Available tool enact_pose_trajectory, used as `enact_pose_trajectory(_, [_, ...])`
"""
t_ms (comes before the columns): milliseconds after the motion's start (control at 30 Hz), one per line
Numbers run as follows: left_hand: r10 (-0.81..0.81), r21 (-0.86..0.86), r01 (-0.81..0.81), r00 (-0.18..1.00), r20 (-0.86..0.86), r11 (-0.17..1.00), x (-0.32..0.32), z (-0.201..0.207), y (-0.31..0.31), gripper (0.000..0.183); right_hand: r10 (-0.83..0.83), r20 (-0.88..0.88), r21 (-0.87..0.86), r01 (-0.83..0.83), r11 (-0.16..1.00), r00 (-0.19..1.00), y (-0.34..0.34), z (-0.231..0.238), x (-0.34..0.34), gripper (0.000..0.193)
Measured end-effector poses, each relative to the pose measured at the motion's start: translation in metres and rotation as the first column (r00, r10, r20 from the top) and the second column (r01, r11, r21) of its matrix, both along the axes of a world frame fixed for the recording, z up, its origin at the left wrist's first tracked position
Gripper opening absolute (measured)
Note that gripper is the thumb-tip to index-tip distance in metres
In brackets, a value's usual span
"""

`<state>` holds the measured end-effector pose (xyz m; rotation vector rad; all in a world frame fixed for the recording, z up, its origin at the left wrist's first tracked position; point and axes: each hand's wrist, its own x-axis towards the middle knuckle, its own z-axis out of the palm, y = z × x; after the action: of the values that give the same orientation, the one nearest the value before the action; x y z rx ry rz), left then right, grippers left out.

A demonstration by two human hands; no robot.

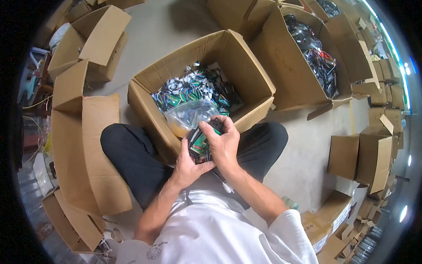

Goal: The person sorts and inspects electronic circuit boards and wires by hand, taking them from cardboard boxes.

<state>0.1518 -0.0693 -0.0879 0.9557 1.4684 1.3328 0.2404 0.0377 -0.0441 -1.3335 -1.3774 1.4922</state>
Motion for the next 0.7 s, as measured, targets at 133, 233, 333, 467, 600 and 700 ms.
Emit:
enact_pose_trajectory(133, [-0.047,-0.168,0.039,0.998,-0.043,0.985,-0.005,0.012,0.005,0.083,0.004,0.095,0.029,-0.007,1.000,0.995,-0.001,-0.010,0.001,0.034])
enact_pose_trajectory(233, [-0.111,-0.396,0.179,0.976,0.188,0.901,-0.013,0.007,0.002,0.066,0.071,0.209,0.087,-0.091,0.992,0.975,0.008,-0.007,-0.002,0.037])
enact_pose_trajectory(333, [-0.095,-0.069,0.128,0.927,0.363,0.989,-0.011,-0.022,-0.004,0.044,0.131,0.068,-0.199,-0.115,0.973,0.989,0.027,-0.013,0.001,0.041])
enact_pose_trajectory(467, [-0.114,-0.013,0.148,0.809,0.577,0.989,-0.016,-0.015,-0.001,0.052,-0.021,-0.274,-0.569,-0.145,0.810,0.961,0.032,-0.019,0.003,0.032])
enact_pose_trajectory(600, [-0.033,-0.078,0.050,0.979,0.200,0.996,-0.004,-0.022,-0.002,0.090,-0.169,-0.336,-0.588,-0.067,0.806,0.926,0.022,-0.034,-0.015,0.024])
enact_pose_trajectory(700, [0.098,0.012,-0.097,0.973,-0.209,0.995,-0.004,-0.020,0.001,0.105,-0.241,-0.358,-0.543,0.008,0.839,0.902,0.019,-0.036,-0.027,0.031])
